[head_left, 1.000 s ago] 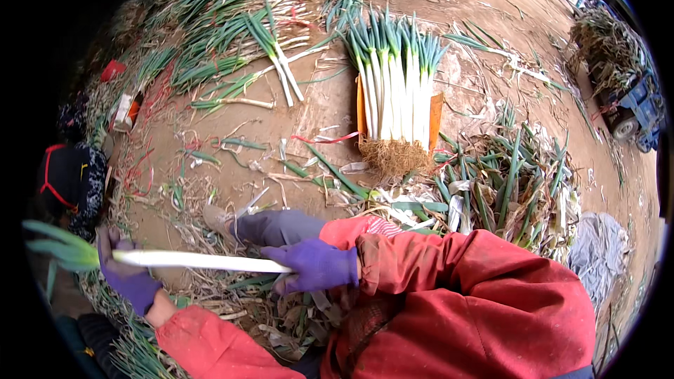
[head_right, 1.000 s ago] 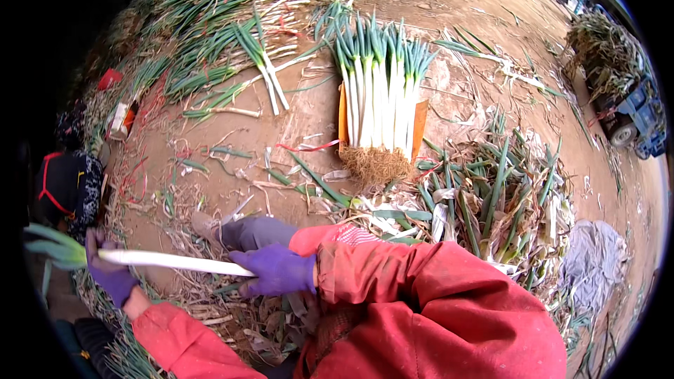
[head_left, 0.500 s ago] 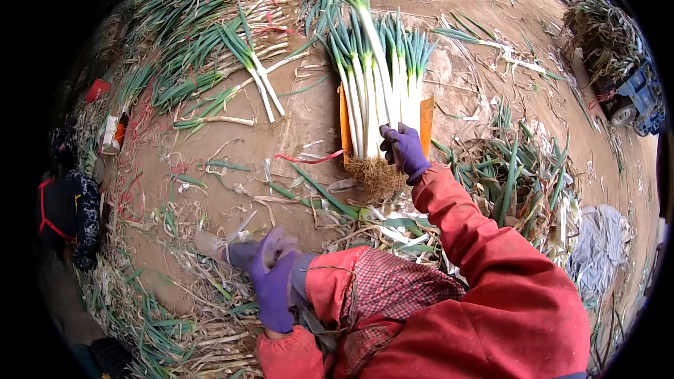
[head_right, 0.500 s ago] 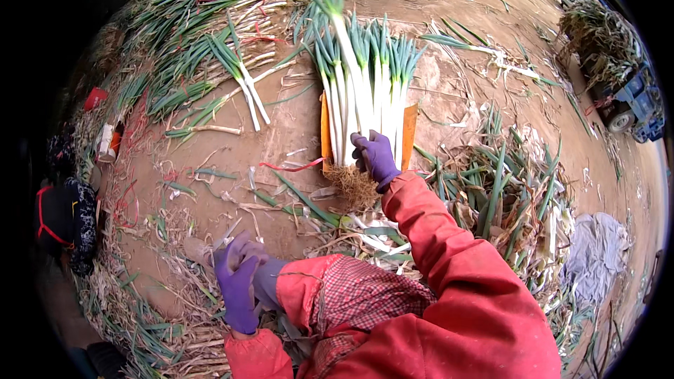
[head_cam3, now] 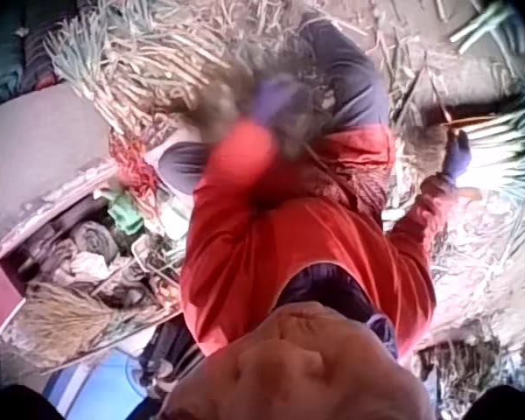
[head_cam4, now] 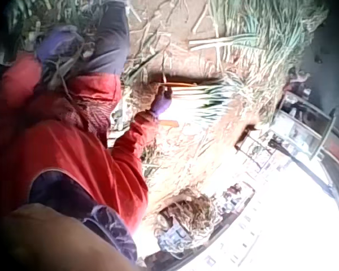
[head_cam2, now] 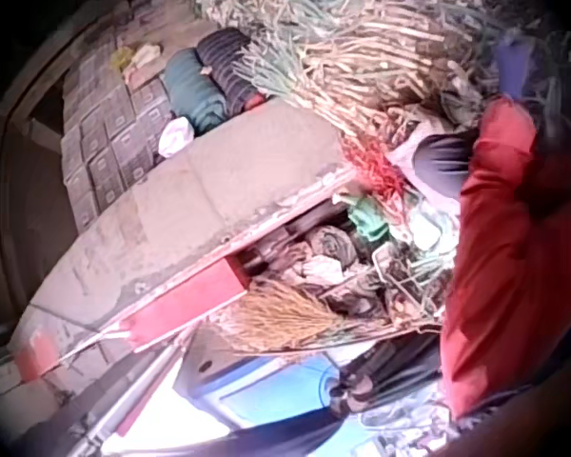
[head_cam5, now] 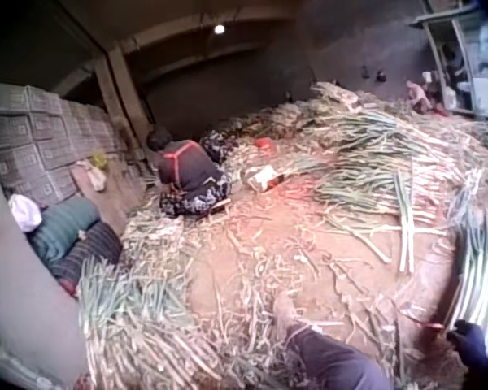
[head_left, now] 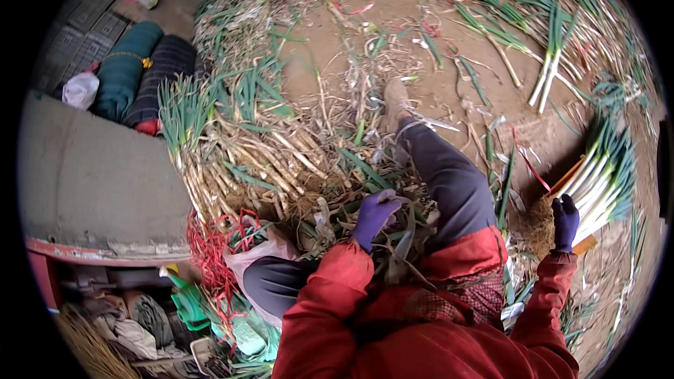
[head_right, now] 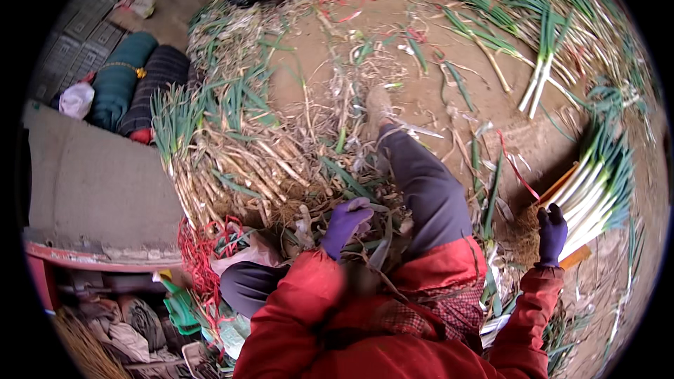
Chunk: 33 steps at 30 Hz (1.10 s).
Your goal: The person cleans scallions by hand, peeling away the outer dirty layers from each stalk and placing the cleaned scallions onto a wooden board.
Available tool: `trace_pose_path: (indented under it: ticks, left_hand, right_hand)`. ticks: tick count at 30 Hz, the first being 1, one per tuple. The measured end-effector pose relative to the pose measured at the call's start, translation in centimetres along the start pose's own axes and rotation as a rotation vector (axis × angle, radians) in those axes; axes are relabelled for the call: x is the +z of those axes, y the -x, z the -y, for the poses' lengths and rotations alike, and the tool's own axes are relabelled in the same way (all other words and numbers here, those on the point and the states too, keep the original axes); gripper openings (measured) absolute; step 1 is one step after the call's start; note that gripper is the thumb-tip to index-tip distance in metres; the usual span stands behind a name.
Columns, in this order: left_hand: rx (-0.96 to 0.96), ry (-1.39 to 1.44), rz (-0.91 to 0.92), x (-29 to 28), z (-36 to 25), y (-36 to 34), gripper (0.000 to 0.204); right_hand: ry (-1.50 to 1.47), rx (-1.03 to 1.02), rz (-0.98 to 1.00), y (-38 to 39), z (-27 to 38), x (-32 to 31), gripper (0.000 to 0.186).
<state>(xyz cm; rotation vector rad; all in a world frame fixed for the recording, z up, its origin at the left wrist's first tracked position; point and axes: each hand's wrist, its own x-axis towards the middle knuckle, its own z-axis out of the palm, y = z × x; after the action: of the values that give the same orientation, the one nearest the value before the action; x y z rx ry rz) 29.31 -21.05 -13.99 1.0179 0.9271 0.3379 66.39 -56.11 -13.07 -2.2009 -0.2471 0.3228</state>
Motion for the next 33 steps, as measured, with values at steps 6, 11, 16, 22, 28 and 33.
trace_pose_path:
  ticks: [6,11,16,22,28,33]
  left_hand:
    - [0.257,-0.036,-0.579,-11.9,3.5,-6.9,0.01]
    - [0.07,-0.666,-1.22,-22.2,3.3,-7.7,0.037]
    - [-0.221,-0.854,-1.033,-24.4,1.1,-8.4,0.053]
    - [0.004,-0.442,-1.107,-24.8,0.7,-8.2,0.045]
    - [0.195,-0.03,-0.799,-12.2,-6.5,0.9,0.033]
    - [0.408,-0.14,-0.463,-1.6,-4.0,8.5,0.023]
  right_hand:
    - [-0.204,-0.522,0.396,8.9,25.4,12.9,0.029]
    - [0.051,-0.985,0.622,14.0,30.3,22.7,0.025]
    - [0.153,-1.086,0.892,17.4,27.1,28.7,0.028]
    - [0.257,-1.072,0.971,17.0,28.0,31.4,0.026]
    - [0.12,-1.001,0.923,16.9,32.9,40.0,0.031]
    - [-0.205,-0.021,1.522,16.1,28.8,41.6,0.041]
